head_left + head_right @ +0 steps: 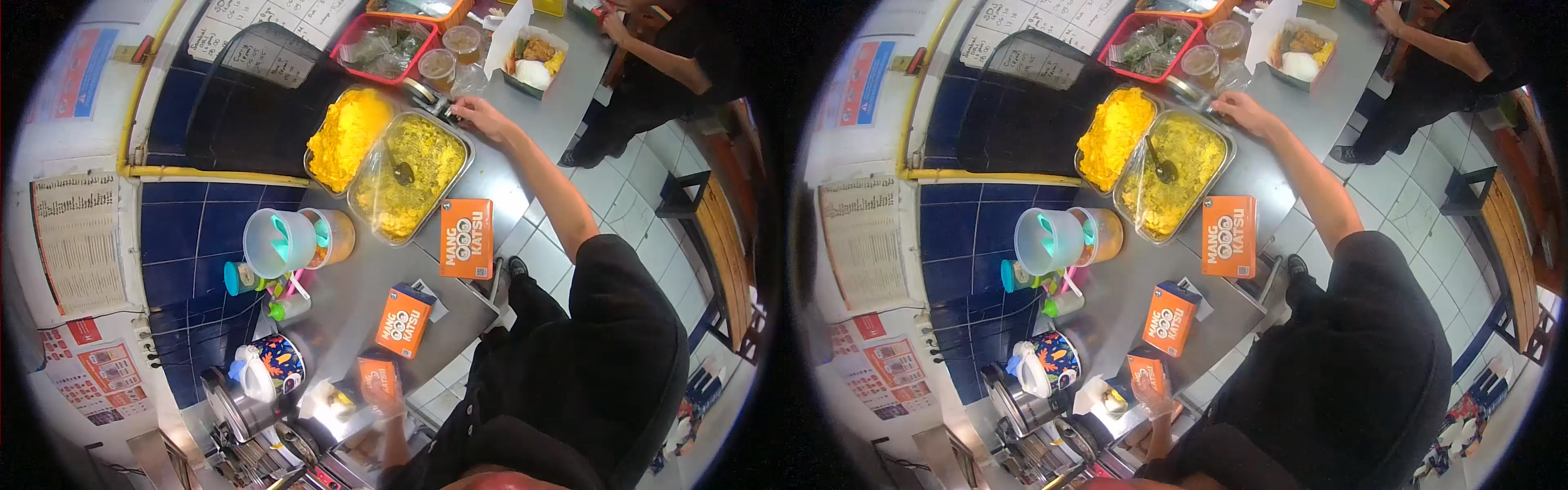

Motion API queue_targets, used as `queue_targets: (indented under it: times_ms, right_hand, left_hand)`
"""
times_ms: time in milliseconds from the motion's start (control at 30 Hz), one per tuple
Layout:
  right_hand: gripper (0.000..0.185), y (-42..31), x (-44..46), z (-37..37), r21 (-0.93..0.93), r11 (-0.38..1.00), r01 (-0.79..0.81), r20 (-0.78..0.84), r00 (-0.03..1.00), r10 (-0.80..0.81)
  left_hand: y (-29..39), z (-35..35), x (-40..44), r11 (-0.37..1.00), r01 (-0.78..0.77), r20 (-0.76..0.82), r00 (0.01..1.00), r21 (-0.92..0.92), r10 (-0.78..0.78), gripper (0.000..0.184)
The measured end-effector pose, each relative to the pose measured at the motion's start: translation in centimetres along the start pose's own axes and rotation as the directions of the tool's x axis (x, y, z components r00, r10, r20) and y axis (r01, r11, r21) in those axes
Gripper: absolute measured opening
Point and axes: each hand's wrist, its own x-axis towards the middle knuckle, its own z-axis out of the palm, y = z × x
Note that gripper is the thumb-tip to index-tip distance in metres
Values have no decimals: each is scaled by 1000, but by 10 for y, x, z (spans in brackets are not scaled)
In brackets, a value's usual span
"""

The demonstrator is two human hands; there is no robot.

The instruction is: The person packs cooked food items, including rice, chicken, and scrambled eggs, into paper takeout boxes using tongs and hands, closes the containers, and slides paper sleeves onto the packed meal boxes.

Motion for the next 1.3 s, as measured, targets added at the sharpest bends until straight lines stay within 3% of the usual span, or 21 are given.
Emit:
queue_targets:
  times_ms: [67,167,267,367,400,500,533,567,600,633,667,700,733,800,867,933,967,1000,1100,1133,1300]
  right_hand:
    - [17,9,7,-6,-187,980,64,42,997,-58]
    - [21,19,2,-2,-244,927,285,-3,956,-295]
    - [21,26,0,2,-316,930,190,-150,957,-247]
    - [17,35,3,-13,-760,604,241,-44,907,-418]
    - [15,43,-2,-16,-726,601,334,-38,854,-519]
    - [18,35,-5,-14,-839,509,193,-93,870,-484]
    - [16,22,-28,-4,-834,497,240,-82,836,-542]
    - [16,17,-41,-1,-907,398,141,-105,837,-536]
    - [18,9,-63,-1,-904,330,271,10,786,-618]
    - [17,11,-83,8,-953,155,262,76,698,-712]
    - [15,-12,-120,48,-912,338,232,-73,719,-691]
    - [15,-35,-157,92,-875,434,212,-86,816,-572]
    - [15,-43,-195,133,-843,516,153,-101,897,-430]
    - [16,-25,-257,207,-524,851,-28,-16,1000,23]
    - [16,20,-319,298,-523,820,233,234,964,-124]
    - [18,66,-370,379,-574,818,-21,314,918,243]
    - [23,78,-390,414,-653,755,-56,324,881,346]
    - [24,105,-402,435,-683,730,10,324,900,291]
    - [31,170,-415,451,-777,621,106,308,924,227]
    - [34,179,-415,453,-806,580,121,300,928,223]
    - [38,181,-406,447,-870,487,79,283,889,360]
  left_hand:
    - [-1,0,-2,999,13,56,998,37,-15,78]
    - [-8,4,-4,999,13,63,998,32,-15,80]
    - [-13,15,-6,998,6,18,1000,57,-7,79]
    - [-10,14,-10,997,52,12,999,49,-53,78]
    - [-8,10,-10,997,76,17,997,34,-77,77]
    - [-7,10,-8,996,73,-25,997,44,-72,76]
    - [6,-5,4,990,140,40,989,23,-141,73]
    - [9,-7,8,995,76,-100,993,67,-69,69]
    - [11,-9,9,996,74,-132,989,49,-67,69]
    - [0,-2,3,996,46,-136,990,76,-35,70]
    - [2,-3,4,991,114,-87,990,68,-108,71]
    - [7,-14,10,993,107,-109,989,43,-102,68]
    - [3,-3,6,993,103,-232,969,60,-87,63]
    - [7,-16,10,992,129,-236,964,13,-123,61]
    - [2,-25,9,1000,2,-277,961,-7,-4,64]
    - [-4,-16,1,998,35,-272,961,-49,-47,69]
    - [-7,-12,-2,996,48,-272,960,-72,-66,71]
    - [-9,-9,-5,980,107,-261,954,-166,-148,73]
    - [-14,-1,-11,977,163,-282,939,-137,-196,74]
    - [-17,-5,-9,971,126,-334,923,-203,-190,74]
    - [-19,-1,-13,961,188,-340,907,-202,-249,67]
